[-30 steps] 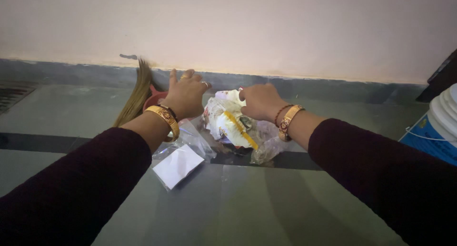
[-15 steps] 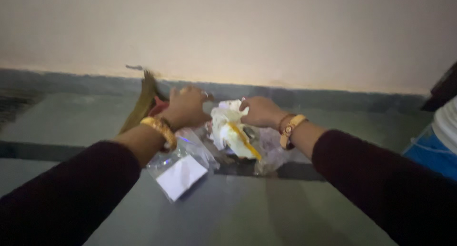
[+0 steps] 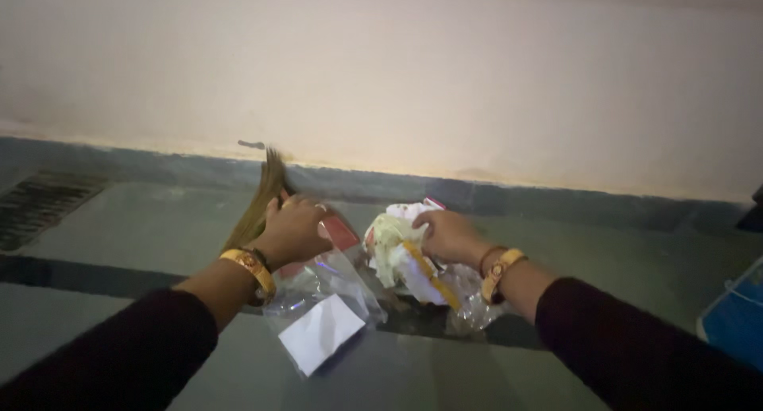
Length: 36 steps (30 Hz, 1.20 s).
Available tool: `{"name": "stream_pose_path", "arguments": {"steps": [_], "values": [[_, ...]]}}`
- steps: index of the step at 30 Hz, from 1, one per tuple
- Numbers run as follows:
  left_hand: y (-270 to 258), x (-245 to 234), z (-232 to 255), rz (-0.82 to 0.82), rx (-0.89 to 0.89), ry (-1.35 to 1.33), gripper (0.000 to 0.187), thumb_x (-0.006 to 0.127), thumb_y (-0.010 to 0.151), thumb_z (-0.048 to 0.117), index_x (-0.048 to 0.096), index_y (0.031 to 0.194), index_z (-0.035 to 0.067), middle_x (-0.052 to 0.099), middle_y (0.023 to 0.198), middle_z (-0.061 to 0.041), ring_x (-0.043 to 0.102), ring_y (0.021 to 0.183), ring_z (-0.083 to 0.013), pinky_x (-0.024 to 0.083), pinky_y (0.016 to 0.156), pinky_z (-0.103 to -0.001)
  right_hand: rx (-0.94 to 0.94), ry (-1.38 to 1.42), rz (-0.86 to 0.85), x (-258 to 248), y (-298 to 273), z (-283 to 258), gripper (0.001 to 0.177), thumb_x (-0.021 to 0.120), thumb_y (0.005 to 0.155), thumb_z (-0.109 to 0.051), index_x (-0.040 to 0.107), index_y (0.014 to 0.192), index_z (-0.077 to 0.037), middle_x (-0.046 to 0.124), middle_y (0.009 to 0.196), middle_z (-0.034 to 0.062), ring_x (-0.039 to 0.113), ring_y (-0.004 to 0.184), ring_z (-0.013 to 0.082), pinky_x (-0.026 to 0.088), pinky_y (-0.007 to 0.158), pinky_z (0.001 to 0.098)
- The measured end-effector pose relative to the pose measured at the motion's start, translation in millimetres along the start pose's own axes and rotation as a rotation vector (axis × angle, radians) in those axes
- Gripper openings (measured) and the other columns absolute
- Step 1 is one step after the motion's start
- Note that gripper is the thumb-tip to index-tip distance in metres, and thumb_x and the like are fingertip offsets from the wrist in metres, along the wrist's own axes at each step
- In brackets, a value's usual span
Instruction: The person picks up various pieces of trash, including plastic bags and wrappers, from the floor and places them into a white plastic bag. After collecting the larger items, the person uses a broom and dustpan to sweep the remaining debris into the dustpan.
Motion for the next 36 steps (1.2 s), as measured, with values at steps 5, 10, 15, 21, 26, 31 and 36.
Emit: {"name": "stream_pose_path", "arguments": {"steps": [5, 10, 15, 21, 26, 31, 36], "values": [[12, 31, -14, -0.006, -0.006, -0.005, 0.064, 0.079, 0.073, 0.042, 0.062, 0.134, 0.027, 0.055, 0.144, -0.003, 0.039, 0.143, -0.0291, 0.019, 0.118, -0.065, -0.072, -0.04, 0.057, 20, 10, 18, 0.043, 0.076, 0.072, -0.013, 0.074, 0.115, -0.014, 0.078, 0.099, 0.0079, 0.075, 0.093, 0.0233, 0.059, 0.085, 0.0376], [14, 50, -5, -0.019, 0.034, -0.008, 0.063, 0.076, 0.077, 0.043, 0.063, 0.136, 0.025, 0.056, 0.143, -0.007, 0.042, 0.14, -0.0322, 0.023, 0.115, -0.064, -0.075, -0.082, 0.186, 43, 10, 22, 0.05, 0.081, 0.073, -0.02, 0.068, 0.121, -0.015, 0.073, 0.11, 0.011, 0.068, 0.105, 0.0299, 0.054, 0.091, 0.0428], [8, 42, 26, -0.066, 0.108, -0.058, 0.052, 0.067, 0.086, 0.051, 0.066, 0.13, 0.024, 0.063, 0.135, -0.01, 0.048, 0.134, -0.0371, 0.029, 0.114, -0.059, -0.078, 0.026, 0.205, 63, 10, 23, 0.063, 0.079, 0.074, -0.016, 0.059, 0.134, -0.016, 0.069, 0.118, 0.0155, 0.065, 0.11, 0.0337, 0.052, 0.094, 0.0441], [22, 68, 12, 0.057, -0.026, -0.162, 0.055, 0.07, 0.081, 0.043, 0.063, 0.125, 0.009, 0.066, 0.121, -0.018, 0.06, 0.116, -0.0395, 0.044, 0.098, -0.055, -0.06, 0.089, 0.201, 81, 18, 36, 0.054, 0.081, 0.071, -0.016, 0.067, 0.124, -0.015, 0.074, 0.11, 0.0147, 0.069, 0.103, 0.0339, 0.054, 0.091, 0.0428], [43, 114, -71, 0.314, -0.262, -0.372, 0.051, 0.065, 0.082, 0.026, 0.058, 0.123, -0.004, 0.066, 0.11, -0.027, 0.069, 0.092, -0.0464, 0.056, 0.076, -0.053, 0.0, 0.077, 0.204, 85, 13, 48, 0.033, 0.078, 0.077, -0.019, 0.074, 0.11, -0.013, 0.077, 0.101, 0.0114, 0.072, 0.097, 0.0309, 0.055, 0.086, 0.0417], [35, 131, -106, -0.154, -0.397, -0.552, 0.064, 0.074, 0.073, 0.03, 0.062, 0.127, -0.001, 0.076, 0.112, -0.029, 0.074, 0.099, -0.0436, 0.057, 0.085, -0.052, -0.031, 0.083, 0.296, 75, 15, 49, 0.029, 0.077, 0.08, -0.021, 0.075, 0.108, -0.011, 0.076, 0.1, 0.0124, 0.072, 0.094, 0.0309, 0.056, 0.083, 0.0424], [34, 146, -104, 0.0, -0.196, -0.627, 0.109, 0.094, 0.057, 0.033, 0.037, 0.145, 0.001, 0.059, 0.132, -0.024, 0.06, 0.122, -0.0339, 0.05, 0.101, -0.042, -0.04, 0.123, 0.381, 62, 15, 46, 0.028, 0.075, 0.083, -0.02, 0.074, 0.109, -0.009, 0.076, 0.099, 0.0143, 0.073, 0.092, 0.0307, 0.056, 0.081, 0.0416]]}}
Point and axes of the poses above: each hand's wrist, its own y-axis towards the middle knuckle, its own x-axis out of the palm, z = x × y, the point moved 1 cm from there along y, towards the middle knuckle
